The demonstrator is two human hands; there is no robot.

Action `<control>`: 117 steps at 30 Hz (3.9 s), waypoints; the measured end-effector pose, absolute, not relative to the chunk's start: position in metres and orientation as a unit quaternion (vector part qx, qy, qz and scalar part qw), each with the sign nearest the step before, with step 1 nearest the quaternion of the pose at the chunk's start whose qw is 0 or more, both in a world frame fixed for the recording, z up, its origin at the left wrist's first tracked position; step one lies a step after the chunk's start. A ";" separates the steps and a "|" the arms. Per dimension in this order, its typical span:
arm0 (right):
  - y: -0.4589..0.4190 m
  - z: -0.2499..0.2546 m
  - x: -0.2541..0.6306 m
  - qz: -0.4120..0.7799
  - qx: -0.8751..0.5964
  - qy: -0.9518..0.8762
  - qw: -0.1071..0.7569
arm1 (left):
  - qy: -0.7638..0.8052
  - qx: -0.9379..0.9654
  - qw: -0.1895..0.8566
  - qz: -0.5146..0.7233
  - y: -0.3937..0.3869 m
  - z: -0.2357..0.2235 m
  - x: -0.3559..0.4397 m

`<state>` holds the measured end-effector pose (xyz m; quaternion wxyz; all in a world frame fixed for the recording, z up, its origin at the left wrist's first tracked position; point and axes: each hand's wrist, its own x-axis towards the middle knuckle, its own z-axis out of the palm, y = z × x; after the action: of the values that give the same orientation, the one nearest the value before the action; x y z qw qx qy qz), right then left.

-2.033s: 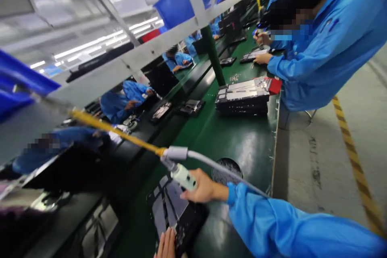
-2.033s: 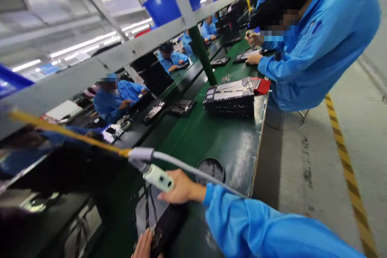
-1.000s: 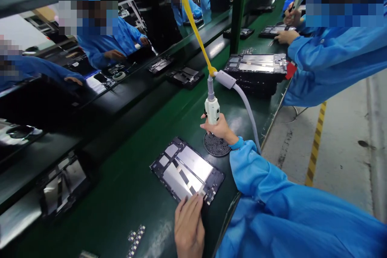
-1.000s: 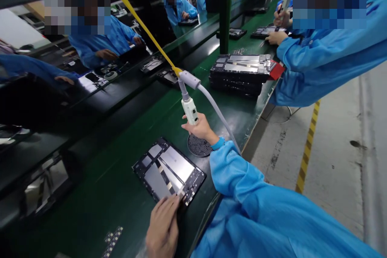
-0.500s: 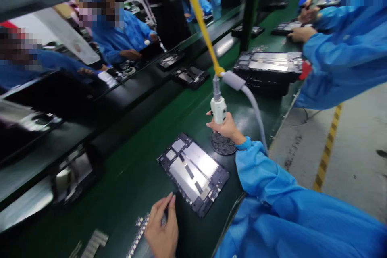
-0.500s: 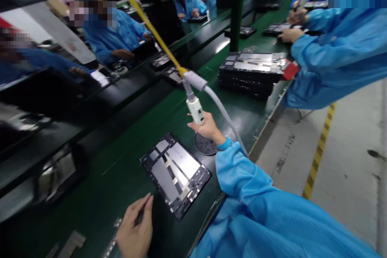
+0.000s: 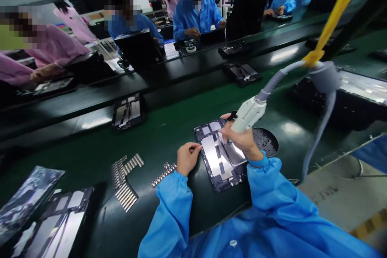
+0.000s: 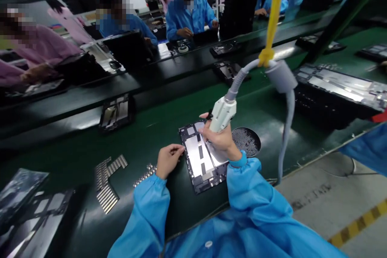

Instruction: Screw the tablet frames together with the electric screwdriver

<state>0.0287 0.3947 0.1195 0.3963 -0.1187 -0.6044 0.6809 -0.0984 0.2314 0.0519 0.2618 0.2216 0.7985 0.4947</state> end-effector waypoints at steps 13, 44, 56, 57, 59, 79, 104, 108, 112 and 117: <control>0.347 0.107 -0.034 0.703 -0.120 -0.642 0.282 | 0.775 0.251 0.343 0.469 0.244 0.059 -0.122; 0.334 0.079 -0.046 0.689 -0.128 -0.675 0.231 | 0.753 0.169 0.404 0.491 0.249 0.061 -0.129; 0.339 0.098 -0.038 0.705 -0.105 -0.625 0.318 | 0.726 0.282 0.276 0.563 0.216 0.044 -0.105; 0.338 0.097 -0.037 0.706 -0.109 -0.626 0.312 | 0.722 0.309 0.257 0.563 0.213 0.043 -0.103; 0.335 0.096 -0.037 0.709 -0.112 -0.627 0.303 | 0.711 0.368 0.219 0.558 0.210 0.040 -0.102; 0.328 0.097 -0.034 0.730 -0.100 -0.615 0.279 | 0.727 0.411 0.168 0.524 0.213 0.033 -0.101; 0.345 0.081 -0.061 0.677 -0.120 -0.663 0.298 | 0.752 0.361 0.177 0.522 0.213 0.030 -0.101; 0.343 0.081 -0.061 0.682 -0.115 -0.665 0.282 | 0.750 0.358 0.177 0.527 0.213 0.030 -0.101; 0.340 0.081 -0.061 0.660 -0.115 -0.694 0.263 | 0.749 0.358 0.183 0.527 0.212 0.029 -0.101; 0.337 0.079 -0.061 0.652 -0.117 -0.700 0.265 | 0.749 0.357 0.191 0.525 0.212 0.028 -0.100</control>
<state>-0.0614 0.3368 0.0788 0.2650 -0.1172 -0.7003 0.6524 -0.1004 0.2121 0.0277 0.1911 0.3569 0.7489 0.5246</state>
